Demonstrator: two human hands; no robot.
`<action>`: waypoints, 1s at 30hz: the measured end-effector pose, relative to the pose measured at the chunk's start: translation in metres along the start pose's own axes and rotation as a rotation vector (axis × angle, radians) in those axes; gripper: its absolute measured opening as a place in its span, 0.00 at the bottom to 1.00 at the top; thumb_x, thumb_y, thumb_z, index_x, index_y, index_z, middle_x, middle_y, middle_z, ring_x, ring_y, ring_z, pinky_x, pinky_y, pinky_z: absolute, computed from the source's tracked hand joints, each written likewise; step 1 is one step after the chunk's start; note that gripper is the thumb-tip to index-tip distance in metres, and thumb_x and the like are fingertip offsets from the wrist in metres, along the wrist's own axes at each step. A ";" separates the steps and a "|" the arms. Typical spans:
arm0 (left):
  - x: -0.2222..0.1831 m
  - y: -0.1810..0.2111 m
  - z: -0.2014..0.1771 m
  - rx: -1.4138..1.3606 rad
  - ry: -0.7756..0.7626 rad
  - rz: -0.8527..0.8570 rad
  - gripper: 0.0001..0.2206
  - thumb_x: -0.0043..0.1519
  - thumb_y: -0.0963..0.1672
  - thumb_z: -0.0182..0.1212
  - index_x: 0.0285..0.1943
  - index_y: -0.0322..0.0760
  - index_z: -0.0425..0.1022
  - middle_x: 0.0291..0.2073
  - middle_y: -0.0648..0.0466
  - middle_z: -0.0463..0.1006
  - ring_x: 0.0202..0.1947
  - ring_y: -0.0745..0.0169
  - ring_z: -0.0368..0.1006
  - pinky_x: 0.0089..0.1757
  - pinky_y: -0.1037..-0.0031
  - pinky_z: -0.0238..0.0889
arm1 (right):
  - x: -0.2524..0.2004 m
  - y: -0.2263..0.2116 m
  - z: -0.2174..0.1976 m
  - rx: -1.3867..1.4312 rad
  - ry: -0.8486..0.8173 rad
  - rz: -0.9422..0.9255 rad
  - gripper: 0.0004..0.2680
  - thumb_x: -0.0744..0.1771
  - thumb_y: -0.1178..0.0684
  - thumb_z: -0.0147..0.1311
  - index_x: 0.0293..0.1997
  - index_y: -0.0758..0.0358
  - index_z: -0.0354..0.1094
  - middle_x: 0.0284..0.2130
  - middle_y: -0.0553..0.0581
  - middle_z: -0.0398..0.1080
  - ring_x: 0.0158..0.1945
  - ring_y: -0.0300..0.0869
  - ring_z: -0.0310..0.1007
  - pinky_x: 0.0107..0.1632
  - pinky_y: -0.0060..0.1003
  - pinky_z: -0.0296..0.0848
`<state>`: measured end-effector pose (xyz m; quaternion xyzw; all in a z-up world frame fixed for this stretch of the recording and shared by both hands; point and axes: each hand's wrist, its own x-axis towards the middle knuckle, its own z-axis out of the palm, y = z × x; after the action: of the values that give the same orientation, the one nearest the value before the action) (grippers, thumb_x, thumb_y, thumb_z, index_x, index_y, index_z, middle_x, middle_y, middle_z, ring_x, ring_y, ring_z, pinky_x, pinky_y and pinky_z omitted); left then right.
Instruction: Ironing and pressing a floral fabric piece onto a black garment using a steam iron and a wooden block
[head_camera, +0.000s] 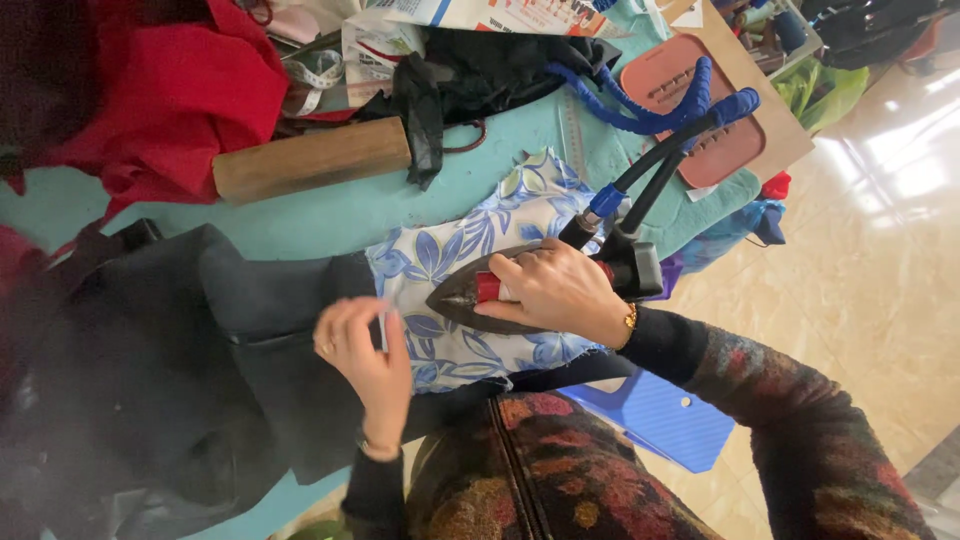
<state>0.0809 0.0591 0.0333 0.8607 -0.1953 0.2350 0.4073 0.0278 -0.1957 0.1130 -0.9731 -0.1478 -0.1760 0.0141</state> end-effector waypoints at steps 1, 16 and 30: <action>0.019 -0.005 0.005 0.001 0.000 0.000 0.04 0.71 0.47 0.58 0.46 0.46 0.75 0.45 0.58 0.73 0.57 0.54 0.62 0.57 0.59 0.50 | 0.001 0.000 -0.001 0.000 0.001 0.000 0.18 0.66 0.28 0.52 0.35 0.53 0.64 0.14 0.52 0.68 0.21 0.43 0.76 0.39 0.37 0.74; 0.190 -0.184 0.155 0.718 -0.577 0.323 0.47 0.47 0.47 0.81 0.80 0.42 0.62 0.73 0.46 0.69 0.78 0.49 0.48 0.69 0.36 0.23 | 0.003 -0.002 0.002 -0.001 0.085 0.010 0.19 0.66 0.27 0.51 0.33 0.52 0.62 0.13 0.53 0.66 0.18 0.44 0.74 0.38 0.36 0.72; 0.235 -0.134 0.062 0.630 -0.513 0.483 0.39 0.57 0.59 0.72 0.66 0.28 0.69 0.52 0.39 0.76 0.52 0.42 0.74 0.54 0.57 0.65 | 0.000 -0.003 0.005 -0.002 -0.062 0.013 0.22 0.69 0.25 0.47 0.36 0.56 0.60 0.12 0.48 0.62 0.15 0.45 0.65 0.31 0.39 0.62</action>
<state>0.3580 0.0546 0.0496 0.9025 -0.4036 0.1505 -0.0014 0.0287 -0.1922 0.1086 -0.9791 -0.1416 -0.1459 0.0097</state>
